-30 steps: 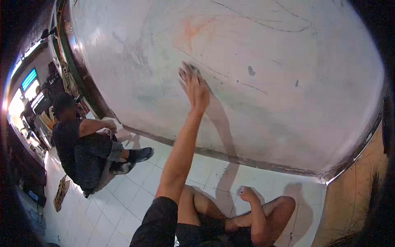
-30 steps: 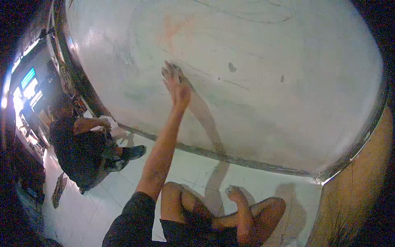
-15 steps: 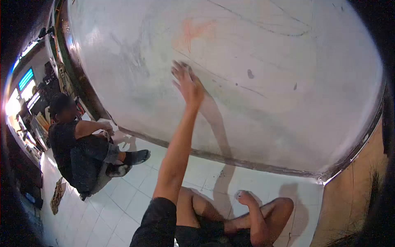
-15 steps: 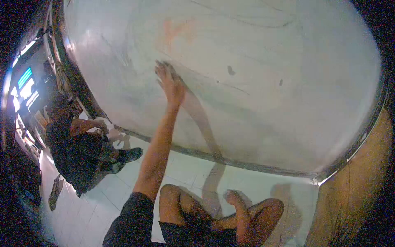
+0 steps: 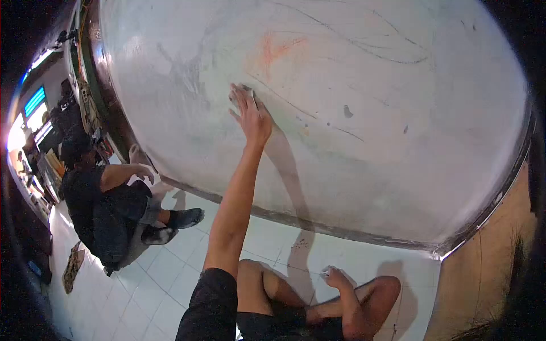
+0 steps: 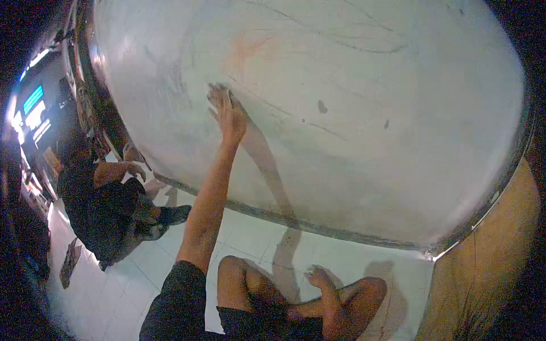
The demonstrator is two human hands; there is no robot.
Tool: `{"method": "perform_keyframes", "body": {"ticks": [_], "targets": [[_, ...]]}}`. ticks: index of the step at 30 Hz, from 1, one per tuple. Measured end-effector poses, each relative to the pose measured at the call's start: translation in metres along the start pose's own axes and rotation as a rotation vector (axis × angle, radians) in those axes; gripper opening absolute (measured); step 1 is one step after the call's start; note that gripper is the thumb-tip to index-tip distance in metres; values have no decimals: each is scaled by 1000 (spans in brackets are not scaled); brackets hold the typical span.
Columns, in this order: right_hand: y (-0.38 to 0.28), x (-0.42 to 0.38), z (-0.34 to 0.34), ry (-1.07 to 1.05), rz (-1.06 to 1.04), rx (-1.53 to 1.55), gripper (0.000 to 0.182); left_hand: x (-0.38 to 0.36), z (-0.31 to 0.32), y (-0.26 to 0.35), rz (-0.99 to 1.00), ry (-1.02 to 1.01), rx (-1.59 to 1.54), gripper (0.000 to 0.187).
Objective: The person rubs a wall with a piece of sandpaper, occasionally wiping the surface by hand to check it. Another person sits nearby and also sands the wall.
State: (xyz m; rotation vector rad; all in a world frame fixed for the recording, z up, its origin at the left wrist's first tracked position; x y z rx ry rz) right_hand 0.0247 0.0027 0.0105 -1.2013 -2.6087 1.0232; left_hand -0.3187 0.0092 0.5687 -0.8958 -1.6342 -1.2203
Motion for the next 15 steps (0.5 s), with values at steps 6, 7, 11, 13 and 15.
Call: {"method": "perform_keyframes", "body": {"ticks": [6,7,11,13,15], "targets": [[-13,5,0,-7,-132,4,47,-102,5,33,459,-413,-60,59],[-12,5,2,-1,-149,-12,47,-149,0,34,616,-630,32,59],[-16,-9,-7,15,-23,2,41,-223,-27,-1,-163,-1086,-842,55],[-10,-6,0,38,-56,-37,39,-235,-32,-19,-806,-1033,-1292,55],[12,5,30,48,-234,37,38,-234,-51,-15,-1270,-879,-1539,56]]}}
Point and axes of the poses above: each hand's wrist, its own x-axis towards the middle knuckle, its own z-axis out of the palm, y = z × x, the point moved 8 cm from there along x, towards the middle knuckle, and after that the axes turned 9 degrees about y, right-handed, at the moved point
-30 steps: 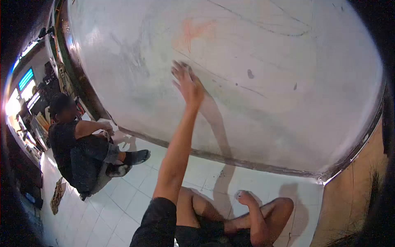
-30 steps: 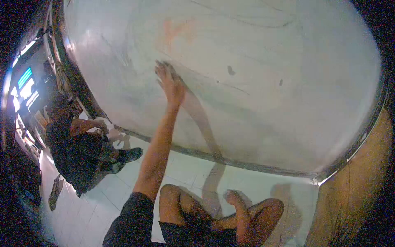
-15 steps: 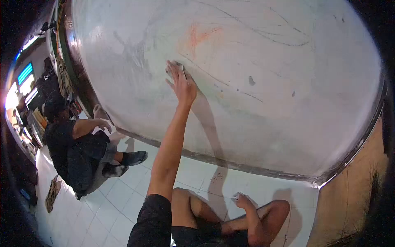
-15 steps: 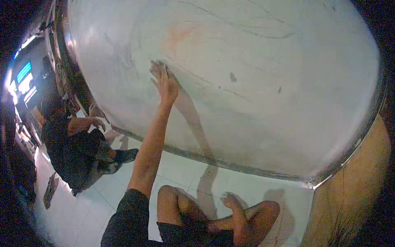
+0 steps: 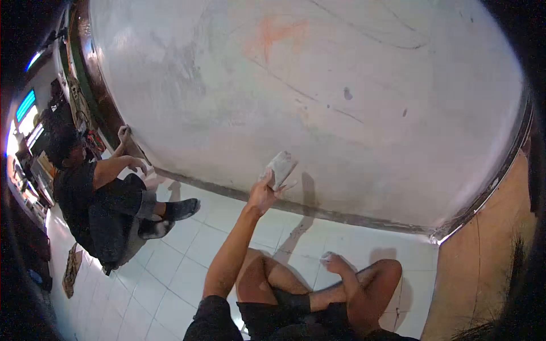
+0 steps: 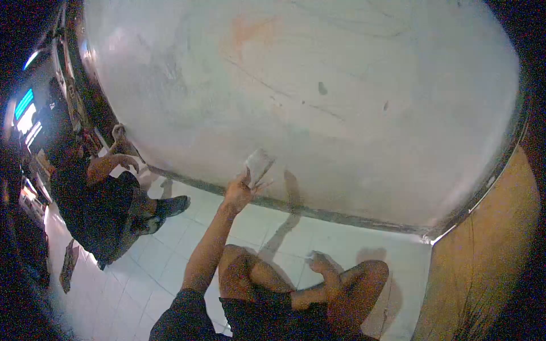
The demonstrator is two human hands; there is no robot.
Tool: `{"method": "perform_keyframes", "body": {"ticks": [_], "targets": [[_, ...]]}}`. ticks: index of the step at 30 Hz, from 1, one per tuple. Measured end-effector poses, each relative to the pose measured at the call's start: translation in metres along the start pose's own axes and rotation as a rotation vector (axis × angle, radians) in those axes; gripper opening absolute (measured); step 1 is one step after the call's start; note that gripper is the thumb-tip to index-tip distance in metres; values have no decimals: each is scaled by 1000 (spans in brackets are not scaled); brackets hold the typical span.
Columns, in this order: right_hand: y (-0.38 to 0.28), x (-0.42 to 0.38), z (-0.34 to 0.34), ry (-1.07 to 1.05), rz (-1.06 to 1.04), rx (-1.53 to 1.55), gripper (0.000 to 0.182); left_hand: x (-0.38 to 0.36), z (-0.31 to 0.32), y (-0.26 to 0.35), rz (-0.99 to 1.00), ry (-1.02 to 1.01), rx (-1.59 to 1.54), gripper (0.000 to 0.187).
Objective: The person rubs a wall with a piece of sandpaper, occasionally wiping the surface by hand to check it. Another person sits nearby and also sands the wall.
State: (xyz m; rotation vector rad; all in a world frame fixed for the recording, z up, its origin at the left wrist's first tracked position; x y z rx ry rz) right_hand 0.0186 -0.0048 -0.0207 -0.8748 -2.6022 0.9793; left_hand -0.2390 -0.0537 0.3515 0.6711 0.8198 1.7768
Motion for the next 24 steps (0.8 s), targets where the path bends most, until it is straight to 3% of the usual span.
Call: {"method": "perform_keyframes", "body": {"ticks": [2,6,9,13,15,18,20,22,24], "targets": [[-12,1,-21,-22,150,42,38,-15,21,9,94,10,-62,58],[-49,-4,-48,2,158,3,37,-25,34,14,151,-46,-160,60],[22,6,0,61,152,-78,38,-22,23,0,107,-28,-164,58],[-44,1,-41,10,72,54,40,-19,12,-27,55,5,-102,55],[-40,8,-37,9,53,131,40,-25,1,-64,-11,79,-135,55],[-37,14,-41,326,-55,228,38,-57,-14,-139,-175,227,-72,50],[-45,8,-50,547,-127,300,38,-89,-14,-184,-433,405,-167,45],[-56,5,-64,561,-89,430,40,-102,-43,-257,-521,374,-423,41],[-79,6,-72,354,64,632,47,-111,-55,-285,-550,411,-324,41]]}}
Point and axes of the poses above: each hand's wrist, its own x-axis towards the middle knuckle, its own z-axis out of the palm, y = z × x, the point moved 8 cm from there along x, towards the middle knuckle, and after that the axes turned 9 degrees about y, right-handed, at the moved point
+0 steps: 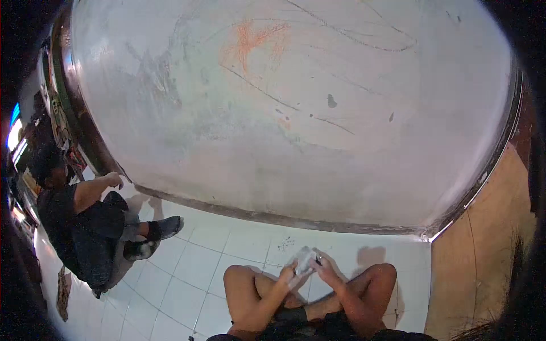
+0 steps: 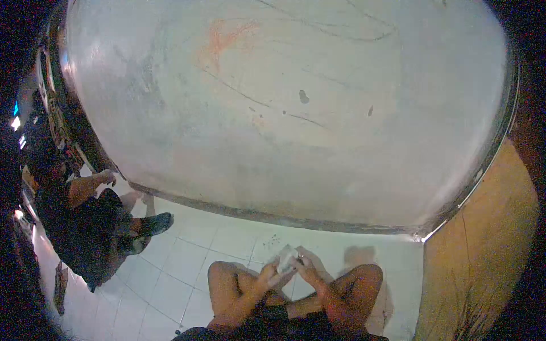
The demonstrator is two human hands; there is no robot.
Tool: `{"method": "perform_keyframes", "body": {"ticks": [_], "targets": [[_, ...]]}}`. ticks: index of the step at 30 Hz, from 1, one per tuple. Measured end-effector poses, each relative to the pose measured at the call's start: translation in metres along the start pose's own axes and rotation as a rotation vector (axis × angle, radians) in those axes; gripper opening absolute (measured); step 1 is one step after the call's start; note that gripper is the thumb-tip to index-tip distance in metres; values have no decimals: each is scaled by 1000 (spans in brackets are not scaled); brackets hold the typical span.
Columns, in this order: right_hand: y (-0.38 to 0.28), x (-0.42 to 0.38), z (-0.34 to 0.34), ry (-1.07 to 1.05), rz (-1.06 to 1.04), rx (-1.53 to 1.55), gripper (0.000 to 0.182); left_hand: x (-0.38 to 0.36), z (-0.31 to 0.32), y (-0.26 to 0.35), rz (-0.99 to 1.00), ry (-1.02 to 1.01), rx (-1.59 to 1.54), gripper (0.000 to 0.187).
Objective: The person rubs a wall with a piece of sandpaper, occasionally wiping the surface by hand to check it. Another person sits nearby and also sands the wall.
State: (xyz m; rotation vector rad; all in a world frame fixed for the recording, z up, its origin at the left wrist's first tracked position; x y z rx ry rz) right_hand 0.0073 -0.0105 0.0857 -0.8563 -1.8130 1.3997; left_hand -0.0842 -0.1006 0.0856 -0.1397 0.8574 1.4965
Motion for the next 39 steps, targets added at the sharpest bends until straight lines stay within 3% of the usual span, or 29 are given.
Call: {"method": "perform_keyframes", "body": {"ticks": [2,4,7,8,10,12,14,16,18,20,22,24,26,28,30,32,34,35,39], "targets": [[59,2,4,-19,56,-54,47,15,-17,-15,10,16,56,41],[42,-6,5,-11,169,-4,41,26,-23,-20,26,-18,84,39],[79,-1,9,23,329,-54,33,37,-25,-28,-41,-37,80,35],[80,-1,8,66,303,7,31,43,-26,-32,-62,-55,106,34],[64,-4,7,151,247,126,28,27,-5,-24,86,-126,294,34],[50,-5,0,205,184,5,24,24,5,-28,73,-160,264,35],[38,-8,-8,306,189,137,25,34,4,-38,-100,-152,18,36],[27,-15,-8,424,263,447,30,-1,31,-14,249,-171,522,36],[28,-18,-12,498,330,599,28,-6,35,-13,239,-149,499,38],[28,-16,-22,592,344,634,27,32,18,-49,-138,-98,-50,41],[22,-8,-40,730,310,628,29,66,-2,-64,-147,-189,-79,49],[7,10,-52,630,256,433,25,64,-3,-55,-204,-288,-62,49],[-14,32,-61,530,201,230,22,68,-17,-49,-167,-165,50,53],[-137,53,-45,449,45,147,23,81,-40,-42,-106,-32,112,51],[-175,83,-54,421,-142,-262,26,78,-40,-30,-31,33,131,47],[-218,119,-58,590,-684,-462,24,78,-40,-20,4,70,159,47],[-305,125,-41,571,-737,-578,24,89,-42,-20,12,39,160,44],[-340,126,-29,585,-866,-722,24,93,-44,-22,8,37,165,44],[-385,161,-1,569,-1204,-1174,40,93,-40,-25,50,58,189,39]]}}
Point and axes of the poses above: each hand's wrist, its own x-axis towards the middle knuckle, its own z-axis out of the palm, y = z × x, the point moved 8 cm from there along x, towards the middle knuckle, and after that the axes turned 9 degrees about y, right-handed, at the moved point
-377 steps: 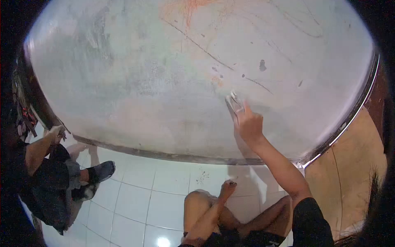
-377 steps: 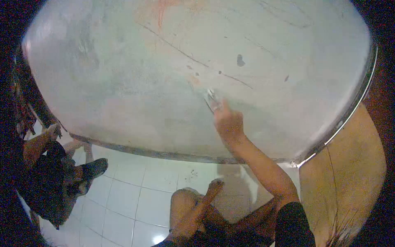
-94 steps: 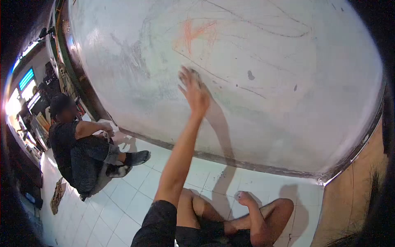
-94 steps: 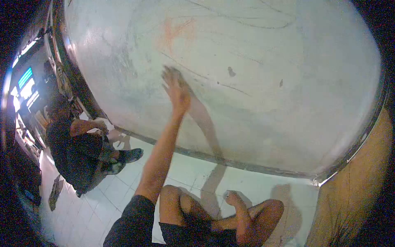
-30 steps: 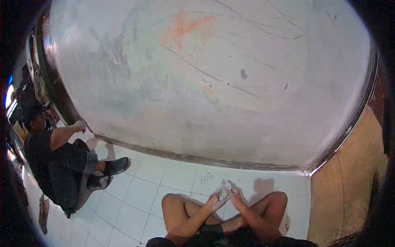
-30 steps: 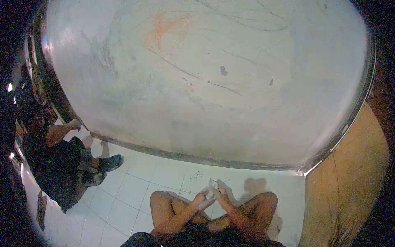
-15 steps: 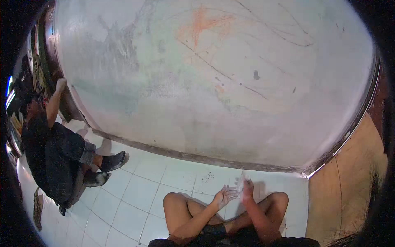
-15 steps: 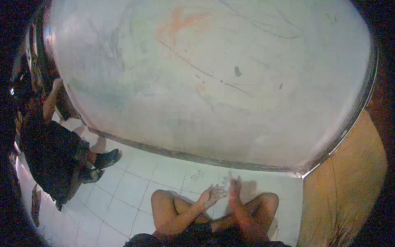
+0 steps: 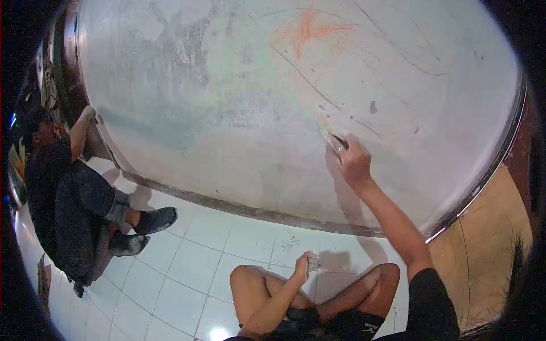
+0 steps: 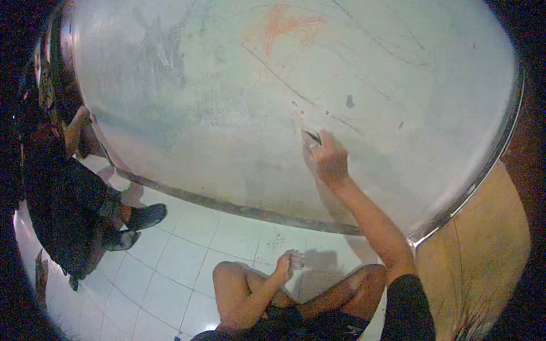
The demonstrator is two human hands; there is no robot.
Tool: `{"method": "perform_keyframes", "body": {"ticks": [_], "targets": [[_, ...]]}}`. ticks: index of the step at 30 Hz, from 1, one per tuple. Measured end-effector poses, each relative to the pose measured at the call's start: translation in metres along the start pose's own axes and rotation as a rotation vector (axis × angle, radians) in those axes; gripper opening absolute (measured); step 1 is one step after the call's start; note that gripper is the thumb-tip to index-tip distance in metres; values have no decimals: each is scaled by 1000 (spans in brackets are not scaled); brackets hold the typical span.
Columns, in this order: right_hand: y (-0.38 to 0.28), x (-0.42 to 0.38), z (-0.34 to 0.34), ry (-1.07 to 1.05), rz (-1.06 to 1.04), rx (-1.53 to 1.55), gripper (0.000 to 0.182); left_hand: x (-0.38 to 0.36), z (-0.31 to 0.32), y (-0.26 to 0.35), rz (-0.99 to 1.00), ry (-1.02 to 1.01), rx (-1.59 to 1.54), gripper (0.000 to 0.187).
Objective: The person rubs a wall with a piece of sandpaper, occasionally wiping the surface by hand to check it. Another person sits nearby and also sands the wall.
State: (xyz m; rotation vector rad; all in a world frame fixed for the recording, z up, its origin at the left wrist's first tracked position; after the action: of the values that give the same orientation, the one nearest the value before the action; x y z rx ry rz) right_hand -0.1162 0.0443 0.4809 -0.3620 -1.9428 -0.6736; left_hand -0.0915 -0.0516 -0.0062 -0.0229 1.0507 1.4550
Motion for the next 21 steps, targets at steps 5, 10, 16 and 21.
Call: {"method": "perform_keyframes", "body": {"ticks": [5,10,16,21], "targets": [[-16,24,14,-112,-240,-209,38,-5,6,9,74,1,125,39],[-40,60,27,-48,-274,-209,34,-13,10,19,170,-23,146,38],[-17,21,10,-200,-182,-236,32,-17,9,16,189,-61,253,31],[-41,60,20,-25,-277,-216,39,-27,34,40,493,-175,275,27]]}}
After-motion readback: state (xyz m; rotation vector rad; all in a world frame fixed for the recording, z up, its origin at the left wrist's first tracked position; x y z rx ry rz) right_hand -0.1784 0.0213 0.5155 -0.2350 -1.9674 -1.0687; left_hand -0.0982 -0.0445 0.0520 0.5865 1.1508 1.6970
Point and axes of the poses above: each hand's wrist, its own x-axis towards the middle knuckle, its own z-axis out of the palm, y = z × x, the point moved 8 cm from there along x, towards the middle knuckle, and after that the axes turned 9 degrees about y, right-handed, at the moved point
